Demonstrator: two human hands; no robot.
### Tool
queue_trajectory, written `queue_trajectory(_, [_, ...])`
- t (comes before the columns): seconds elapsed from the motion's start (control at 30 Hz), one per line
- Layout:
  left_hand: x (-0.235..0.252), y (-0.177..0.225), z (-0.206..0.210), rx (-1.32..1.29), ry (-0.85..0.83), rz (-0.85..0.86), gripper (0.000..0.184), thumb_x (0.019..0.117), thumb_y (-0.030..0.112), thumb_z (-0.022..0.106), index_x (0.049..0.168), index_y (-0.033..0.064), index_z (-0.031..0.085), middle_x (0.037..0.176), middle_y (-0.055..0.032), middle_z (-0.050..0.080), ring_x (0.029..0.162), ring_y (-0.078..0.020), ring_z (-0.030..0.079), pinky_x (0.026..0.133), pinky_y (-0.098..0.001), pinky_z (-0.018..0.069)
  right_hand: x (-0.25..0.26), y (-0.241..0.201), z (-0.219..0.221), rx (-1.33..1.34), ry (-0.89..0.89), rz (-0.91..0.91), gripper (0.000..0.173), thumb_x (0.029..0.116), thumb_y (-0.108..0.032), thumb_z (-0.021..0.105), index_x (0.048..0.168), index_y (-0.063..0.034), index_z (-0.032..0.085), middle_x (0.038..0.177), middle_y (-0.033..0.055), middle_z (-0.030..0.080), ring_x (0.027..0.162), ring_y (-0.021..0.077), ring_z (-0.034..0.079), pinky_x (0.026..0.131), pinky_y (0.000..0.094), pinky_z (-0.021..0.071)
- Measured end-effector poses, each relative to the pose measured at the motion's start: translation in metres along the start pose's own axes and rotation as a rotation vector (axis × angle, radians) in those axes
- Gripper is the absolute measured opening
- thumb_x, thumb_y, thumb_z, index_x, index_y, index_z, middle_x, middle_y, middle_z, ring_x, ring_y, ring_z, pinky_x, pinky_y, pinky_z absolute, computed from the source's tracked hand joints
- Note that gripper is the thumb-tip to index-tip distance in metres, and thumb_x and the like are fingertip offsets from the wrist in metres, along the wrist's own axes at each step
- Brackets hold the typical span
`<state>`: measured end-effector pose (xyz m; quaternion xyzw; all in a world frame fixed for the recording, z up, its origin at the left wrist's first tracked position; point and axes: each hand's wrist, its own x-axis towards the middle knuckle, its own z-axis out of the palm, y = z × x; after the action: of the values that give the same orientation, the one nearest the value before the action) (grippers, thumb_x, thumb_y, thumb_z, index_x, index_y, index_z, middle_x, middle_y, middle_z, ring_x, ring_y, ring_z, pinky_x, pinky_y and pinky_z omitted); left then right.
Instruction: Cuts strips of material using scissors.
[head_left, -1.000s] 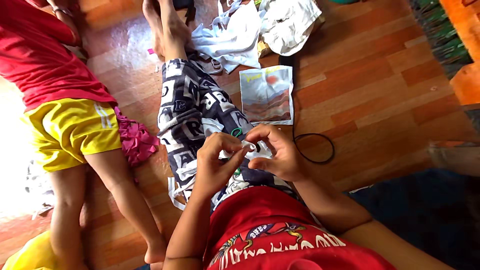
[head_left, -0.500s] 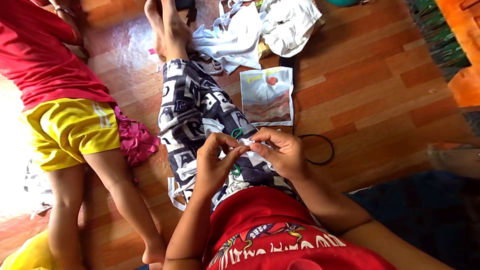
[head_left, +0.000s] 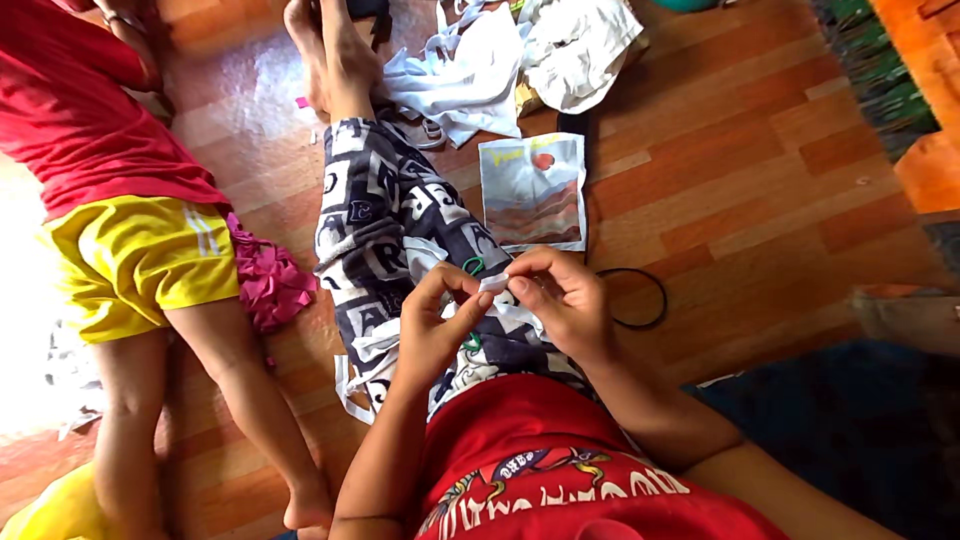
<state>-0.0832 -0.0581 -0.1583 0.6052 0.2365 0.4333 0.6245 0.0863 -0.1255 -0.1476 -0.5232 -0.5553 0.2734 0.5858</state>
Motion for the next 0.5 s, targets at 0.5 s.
queue_trajectory(0.5, [0.004, -0.010, 0.017, 0.690, 0.166, 0.435, 0.004, 0.0921, 0.008, 0.071, 0.094, 0.0061, 0.074, 0.088, -0.0055, 0.067, 0.088, -0.0155, 0.062, 0.087, -0.0321, 0.0476, -0.007, -0.001, 0.007, 0.027, 0.081, 0.093, 0.011, 0.0944, -0.013, 0.070, 0.101, -0.0041, 0.071, 0.099, -0.0021, 0.068, 0.092, 0.0018, 0.066, 0.082, 0.0188, 0.0576])
